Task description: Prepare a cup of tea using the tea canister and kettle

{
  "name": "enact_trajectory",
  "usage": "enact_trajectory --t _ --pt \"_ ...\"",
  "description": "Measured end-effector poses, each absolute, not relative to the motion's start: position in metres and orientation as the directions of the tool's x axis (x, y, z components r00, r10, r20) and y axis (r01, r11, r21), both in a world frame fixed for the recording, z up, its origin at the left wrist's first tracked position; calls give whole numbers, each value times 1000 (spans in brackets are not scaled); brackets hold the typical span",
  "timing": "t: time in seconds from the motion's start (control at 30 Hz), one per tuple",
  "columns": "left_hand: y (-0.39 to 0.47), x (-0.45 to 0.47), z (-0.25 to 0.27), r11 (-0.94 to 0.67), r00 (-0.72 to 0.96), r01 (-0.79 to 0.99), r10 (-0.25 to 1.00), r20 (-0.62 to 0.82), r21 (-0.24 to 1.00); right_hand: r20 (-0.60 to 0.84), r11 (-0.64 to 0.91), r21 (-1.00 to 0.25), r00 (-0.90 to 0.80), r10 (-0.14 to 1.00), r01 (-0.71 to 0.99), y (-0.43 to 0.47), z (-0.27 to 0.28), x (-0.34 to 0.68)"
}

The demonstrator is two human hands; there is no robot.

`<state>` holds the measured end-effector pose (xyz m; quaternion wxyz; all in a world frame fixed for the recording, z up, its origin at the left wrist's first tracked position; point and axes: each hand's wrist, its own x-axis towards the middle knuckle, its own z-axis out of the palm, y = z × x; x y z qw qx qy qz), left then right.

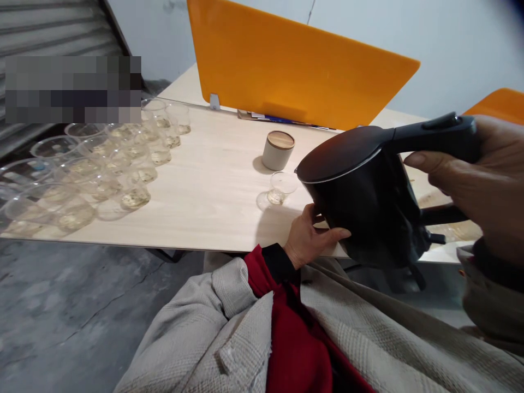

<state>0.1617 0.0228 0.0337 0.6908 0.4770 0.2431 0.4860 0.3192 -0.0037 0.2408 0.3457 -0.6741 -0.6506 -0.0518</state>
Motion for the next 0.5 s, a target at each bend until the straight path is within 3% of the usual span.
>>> enact_trajectory --t 0.4,0.5 --pt "23 162 31 59 389 -443 912 133 895 535 151 -342 60 843 927 2 245 318" --pt "22 162 32 61 403 -446 905 139 893 518 141 -387 89 851 911 -2 243 316"
